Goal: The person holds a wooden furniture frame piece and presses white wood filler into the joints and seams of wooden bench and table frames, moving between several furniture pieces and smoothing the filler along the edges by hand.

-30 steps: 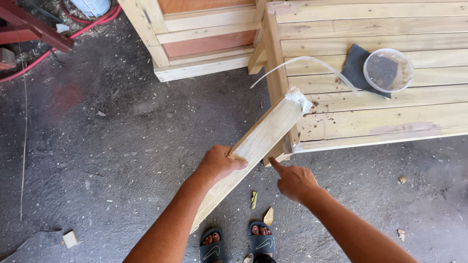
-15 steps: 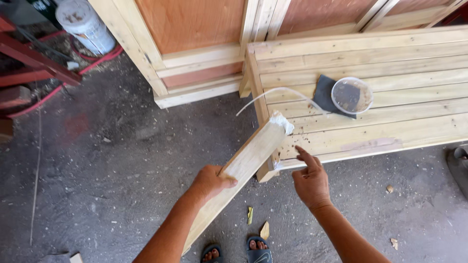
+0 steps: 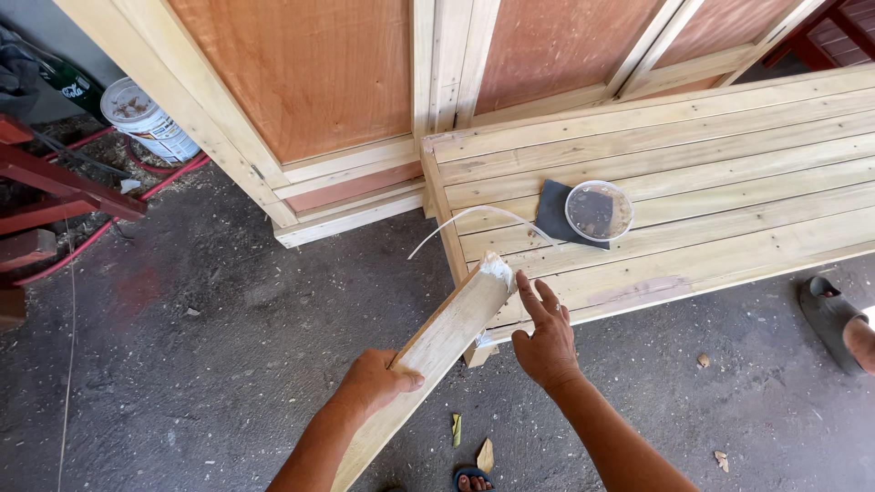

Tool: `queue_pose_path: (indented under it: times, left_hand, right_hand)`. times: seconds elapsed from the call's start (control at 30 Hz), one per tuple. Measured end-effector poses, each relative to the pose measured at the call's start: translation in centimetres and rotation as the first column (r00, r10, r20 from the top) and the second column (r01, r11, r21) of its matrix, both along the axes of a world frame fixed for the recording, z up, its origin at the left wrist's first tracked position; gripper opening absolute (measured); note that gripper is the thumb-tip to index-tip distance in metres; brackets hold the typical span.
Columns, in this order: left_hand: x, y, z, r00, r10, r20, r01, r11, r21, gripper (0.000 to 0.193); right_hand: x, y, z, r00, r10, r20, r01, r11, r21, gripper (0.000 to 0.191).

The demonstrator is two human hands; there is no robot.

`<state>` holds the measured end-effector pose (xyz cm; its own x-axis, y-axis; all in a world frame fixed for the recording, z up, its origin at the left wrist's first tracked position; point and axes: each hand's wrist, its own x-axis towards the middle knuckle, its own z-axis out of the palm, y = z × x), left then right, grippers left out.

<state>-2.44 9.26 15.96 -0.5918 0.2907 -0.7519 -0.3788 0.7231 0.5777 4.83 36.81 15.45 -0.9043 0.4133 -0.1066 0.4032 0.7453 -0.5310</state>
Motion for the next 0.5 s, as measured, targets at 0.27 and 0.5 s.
queue_pose_path:
  times: [0.27,0.5]
  left_hand:
    - [-0.3,4.8,0.6,0.998,-0.01,-0.055,0.013,0.999,0.04,0.046]
    - [-1.2,11.5,-1.9,0.998,0.001,-0.064,0.005,0.995,0.103,0.047]
  right_hand:
    - [1.6,3.5,1.2,1.0,0.0,0.014,0.0,0.998,0.065,0.1]
    - [3.4,8.4,1.7,0.991,-0.056,-0.125,0.05,0.998,-0.046,0.081]
